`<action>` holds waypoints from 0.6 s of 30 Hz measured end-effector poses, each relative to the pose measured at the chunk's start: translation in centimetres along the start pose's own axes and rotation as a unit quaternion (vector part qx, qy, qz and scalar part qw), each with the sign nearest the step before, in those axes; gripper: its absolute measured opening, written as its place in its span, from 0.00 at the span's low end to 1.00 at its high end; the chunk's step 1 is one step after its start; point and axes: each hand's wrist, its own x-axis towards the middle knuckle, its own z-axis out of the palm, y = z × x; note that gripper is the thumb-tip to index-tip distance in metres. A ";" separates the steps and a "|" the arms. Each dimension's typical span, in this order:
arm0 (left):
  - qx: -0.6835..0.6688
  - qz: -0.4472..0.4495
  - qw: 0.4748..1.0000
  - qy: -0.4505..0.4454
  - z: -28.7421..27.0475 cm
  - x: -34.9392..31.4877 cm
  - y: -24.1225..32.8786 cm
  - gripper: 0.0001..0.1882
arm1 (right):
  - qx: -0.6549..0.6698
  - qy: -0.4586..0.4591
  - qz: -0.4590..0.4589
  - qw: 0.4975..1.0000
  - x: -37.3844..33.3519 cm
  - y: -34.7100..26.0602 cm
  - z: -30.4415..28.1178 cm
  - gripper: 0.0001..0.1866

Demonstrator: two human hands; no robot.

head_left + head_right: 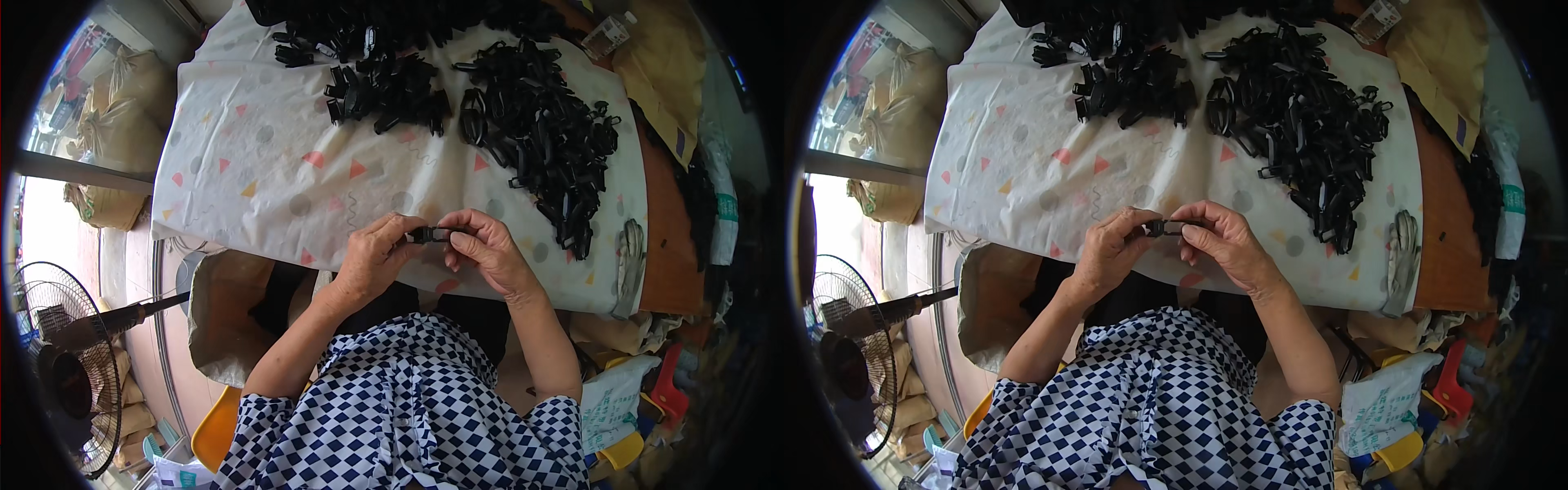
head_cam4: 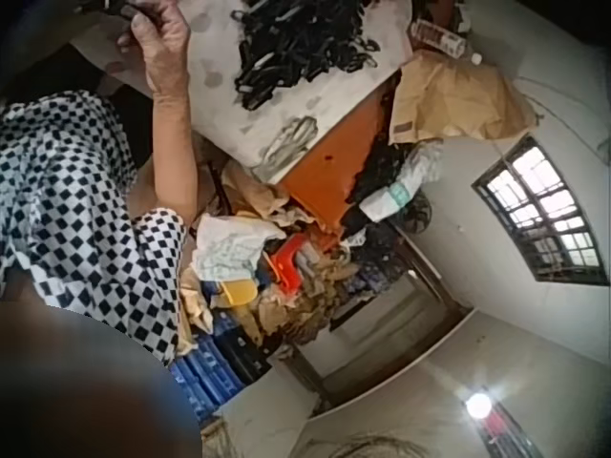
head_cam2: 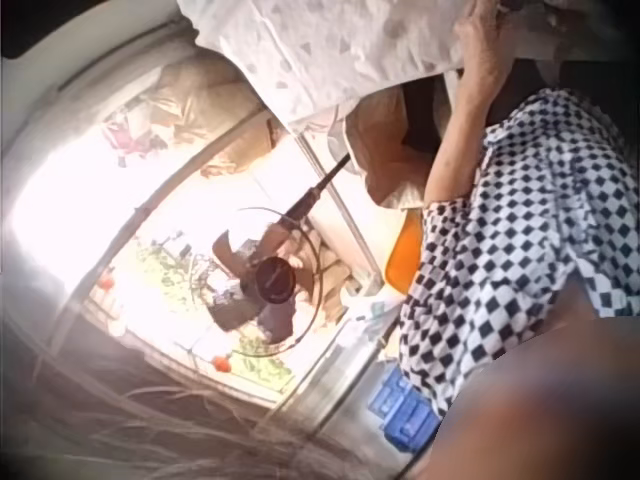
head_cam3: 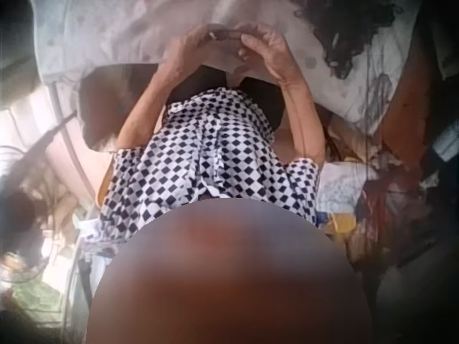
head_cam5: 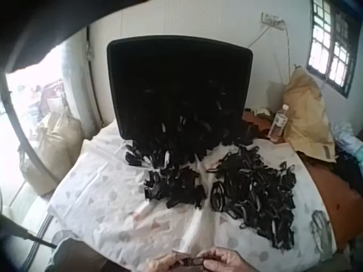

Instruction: Assembling small black plastic connector components by hand at a workbench.

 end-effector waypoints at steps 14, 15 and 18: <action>0.215 0.147 0.965 -0.022 -2.4 -1.1 1.0 0.17 | -0.121 -0.024 0.170 0.978 1.5 -1.1 2.3 0.06; 0.211 0.134 0.968 -0.033 -2.5 -1.3 0.9 0.17 | -0.092 -0.040 0.192 0.976 1.5 -0.9 2.0 0.06; 0.207 0.118 0.970 -0.048 -2.7 -1.6 1.1 0.15 | -0.024 -0.063 0.213 0.975 1.7 0.4 1.6 0.07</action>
